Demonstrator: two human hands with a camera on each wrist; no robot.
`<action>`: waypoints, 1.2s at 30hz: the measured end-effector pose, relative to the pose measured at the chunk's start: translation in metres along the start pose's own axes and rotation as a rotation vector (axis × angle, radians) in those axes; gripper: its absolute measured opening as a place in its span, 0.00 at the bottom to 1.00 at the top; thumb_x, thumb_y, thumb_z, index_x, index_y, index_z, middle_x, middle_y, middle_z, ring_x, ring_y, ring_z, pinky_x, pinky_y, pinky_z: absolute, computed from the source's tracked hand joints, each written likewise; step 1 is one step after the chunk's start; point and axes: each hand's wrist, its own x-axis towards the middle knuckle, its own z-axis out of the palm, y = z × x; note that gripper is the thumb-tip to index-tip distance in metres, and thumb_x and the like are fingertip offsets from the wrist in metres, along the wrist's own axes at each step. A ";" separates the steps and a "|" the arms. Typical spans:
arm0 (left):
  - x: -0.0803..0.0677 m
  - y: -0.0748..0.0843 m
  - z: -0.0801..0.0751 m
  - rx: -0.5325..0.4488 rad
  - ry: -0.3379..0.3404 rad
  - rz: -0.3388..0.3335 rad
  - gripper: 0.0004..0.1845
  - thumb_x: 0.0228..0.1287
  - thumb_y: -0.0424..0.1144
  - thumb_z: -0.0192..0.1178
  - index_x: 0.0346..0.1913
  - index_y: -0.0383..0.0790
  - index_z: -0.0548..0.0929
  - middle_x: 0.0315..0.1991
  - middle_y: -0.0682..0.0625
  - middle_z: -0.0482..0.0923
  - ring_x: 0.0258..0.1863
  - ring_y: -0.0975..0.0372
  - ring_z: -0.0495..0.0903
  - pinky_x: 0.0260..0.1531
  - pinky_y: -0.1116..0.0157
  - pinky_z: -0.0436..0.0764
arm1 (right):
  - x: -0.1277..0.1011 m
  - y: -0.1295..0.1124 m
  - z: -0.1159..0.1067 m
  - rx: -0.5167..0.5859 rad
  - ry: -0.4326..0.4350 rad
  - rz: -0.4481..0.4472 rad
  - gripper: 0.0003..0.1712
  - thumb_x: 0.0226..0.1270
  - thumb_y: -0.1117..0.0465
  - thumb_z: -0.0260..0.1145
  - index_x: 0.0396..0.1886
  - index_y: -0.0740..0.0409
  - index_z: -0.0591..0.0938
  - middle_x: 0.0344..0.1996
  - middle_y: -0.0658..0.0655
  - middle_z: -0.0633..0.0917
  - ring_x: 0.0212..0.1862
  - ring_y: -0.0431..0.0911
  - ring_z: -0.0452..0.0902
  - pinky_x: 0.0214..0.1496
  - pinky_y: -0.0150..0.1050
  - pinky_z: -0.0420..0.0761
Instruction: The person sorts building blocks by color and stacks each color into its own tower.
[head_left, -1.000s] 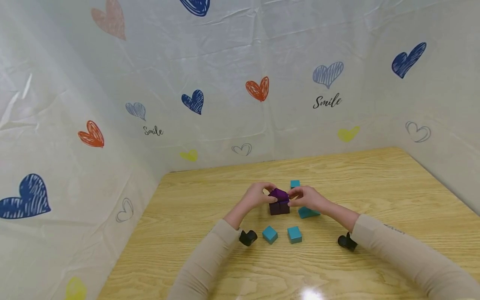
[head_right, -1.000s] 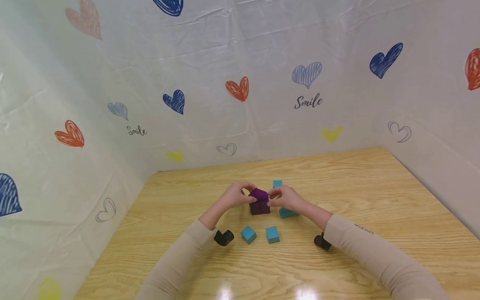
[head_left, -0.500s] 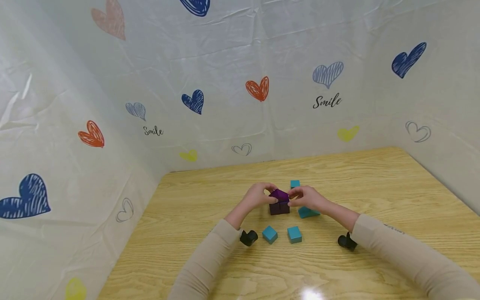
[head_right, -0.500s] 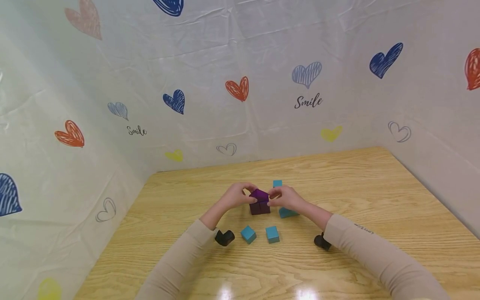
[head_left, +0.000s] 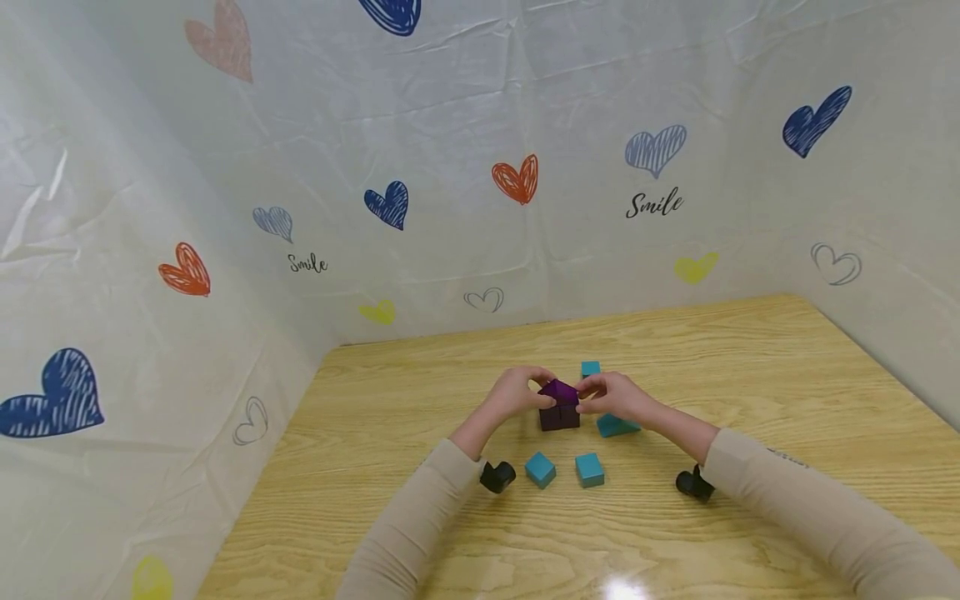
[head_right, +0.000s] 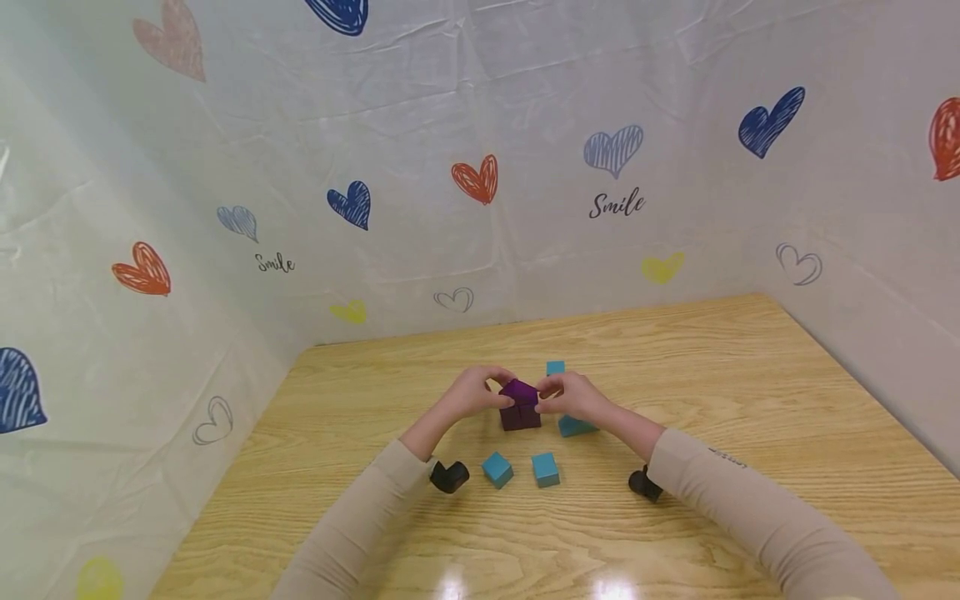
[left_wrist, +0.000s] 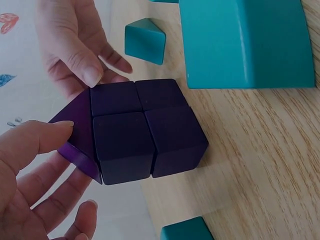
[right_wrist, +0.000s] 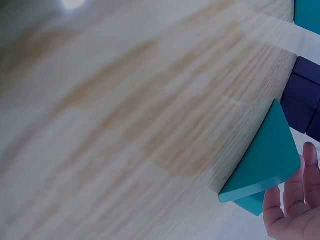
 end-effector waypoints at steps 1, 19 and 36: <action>0.000 0.000 0.000 0.000 -0.001 -0.001 0.18 0.53 0.38 0.66 0.49 0.41 0.80 0.43 0.49 0.80 0.46 0.54 0.75 0.43 0.62 0.72 | 0.000 0.000 0.000 -0.001 -0.001 0.000 0.23 0.57 0.61 0.67 0.48 0.71 0.76 0.40 0.63 0.81 0.41 0.51 0.78 0.40 0.40 0.78; -0.003 0.001 0.002 -0.029 0.001 -0.048 0.21 0.53 0.39 0.66 0.52 0.42 0.80 0.45 0.48 0.80 0.50 0.53 0.74 0.47 0.59 0.72 | -0.002 0.000 0.001 -0.004 -0.007 0.006 0.24 0.57 0.60 0.67 0.50 0.72 0.76 0.41 0.64 0.81 0.42 0.52 0.77 0.41 0.41 0.79; -0.034 -0.015 -0.007 -0.103 0.052 0.002 0.29 0.54 0.39 0.66 0.60 0.40 0.73 0.51 0.44 0.77 0.32 0.58 0.75 0.33 0.65 0.74 | -0.023 -0.011 -0.020 -0.087 0.035 -0.047 0.24 0.58 0.60 0.66 0.50 0.72 0.76 0.43 0.65 0.81 0.43 0.52 0.76 0.43 0.41 0.77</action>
